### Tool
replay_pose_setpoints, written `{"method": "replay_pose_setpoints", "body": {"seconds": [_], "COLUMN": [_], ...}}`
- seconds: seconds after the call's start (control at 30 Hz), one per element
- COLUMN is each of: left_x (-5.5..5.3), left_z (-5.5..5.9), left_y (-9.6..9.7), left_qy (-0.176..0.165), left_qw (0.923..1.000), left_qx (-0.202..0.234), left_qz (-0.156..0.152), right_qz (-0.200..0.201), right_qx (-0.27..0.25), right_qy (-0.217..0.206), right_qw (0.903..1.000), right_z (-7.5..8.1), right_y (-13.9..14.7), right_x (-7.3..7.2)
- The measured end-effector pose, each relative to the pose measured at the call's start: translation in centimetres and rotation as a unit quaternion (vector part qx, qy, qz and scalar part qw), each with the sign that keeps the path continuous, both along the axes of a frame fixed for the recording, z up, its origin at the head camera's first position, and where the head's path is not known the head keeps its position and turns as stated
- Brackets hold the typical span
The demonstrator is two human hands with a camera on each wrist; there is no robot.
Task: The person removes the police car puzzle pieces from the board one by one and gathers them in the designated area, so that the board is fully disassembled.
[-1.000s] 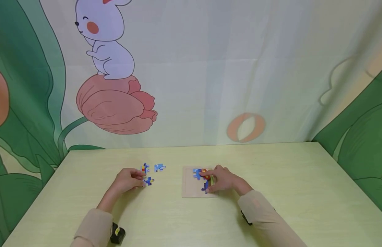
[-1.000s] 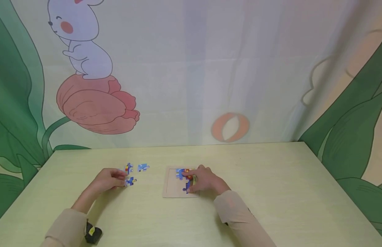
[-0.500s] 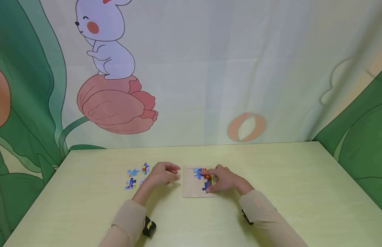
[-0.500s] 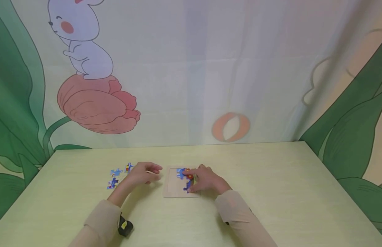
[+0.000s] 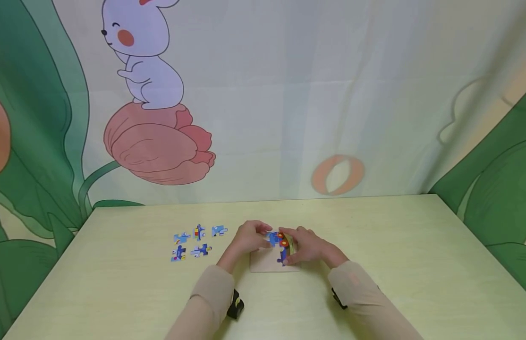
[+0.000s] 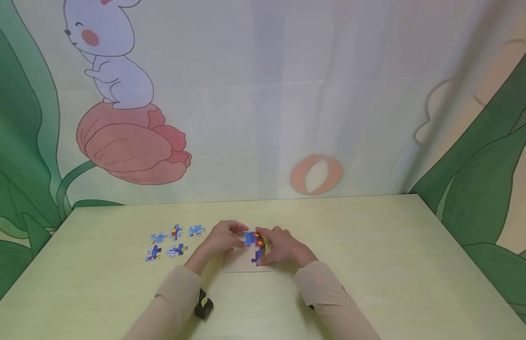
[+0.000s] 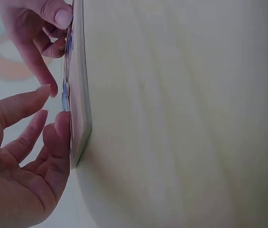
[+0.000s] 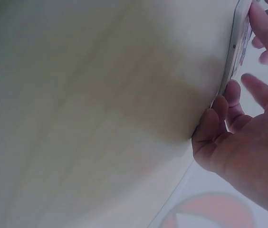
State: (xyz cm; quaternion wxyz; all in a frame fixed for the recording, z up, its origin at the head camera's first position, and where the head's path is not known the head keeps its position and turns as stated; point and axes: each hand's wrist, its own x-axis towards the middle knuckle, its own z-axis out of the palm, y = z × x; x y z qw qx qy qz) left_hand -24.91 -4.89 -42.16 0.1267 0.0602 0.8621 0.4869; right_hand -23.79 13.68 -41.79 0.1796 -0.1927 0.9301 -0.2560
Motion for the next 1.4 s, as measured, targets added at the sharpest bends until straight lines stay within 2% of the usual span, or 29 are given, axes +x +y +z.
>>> {"method": "replay_pose_setpoints", "body": {"seconds": [0.3,0.57,0.77,1.0,1.1,1.27,1.4], "left_x": [-0.34,-0.33,-0.27,-0.03,-0.07,-0.09,-0.02], "left_z": [-0.05,-0.08,-0.05,0.2,0.1,-0.09,-0.13], "left_y": [0.45,0.76,0.99,1.08,1.09,1.05,0.94], "left_qy": [0.027,0.053,0.054,0.063,0.06,0.056,0.057], "left_qw": [0.9989,0.9952,0.9935,0.9899,0.9892,0.9899,0.991], "left_qx": [-0.039,-0.077,-0.093,-0.118,-0.125,-0.122,-0.113], "left_qz": [-0.002,-0.029,-0.038,-0.046,-0.048,-0.044,-0.042], "right_qz": [0.0,0.011,0.012,0.025,0.029,0.024,0.019], "right_qx": [0.015,0.019,0.013,0.0,-0.023,-0.064,-0.067], "right_qy": [0.005,0.013,0.011,0.02,0.018,0.003,0.002], "right_qw": [0.9999,0.9997,0.9998,0.9995,0.9992,0.9977,0.9976], "right_z": [-0.24,-0.03,0.09,-0.02,-0.16,-0.31,-0.2], "right_y": [-0.06,0.13,0.15,0.33,0.59,0.82,0.73], "right_x": [-0.3,-0.23,-0.11,-0.16,-0.1,0.02,0.09]}}
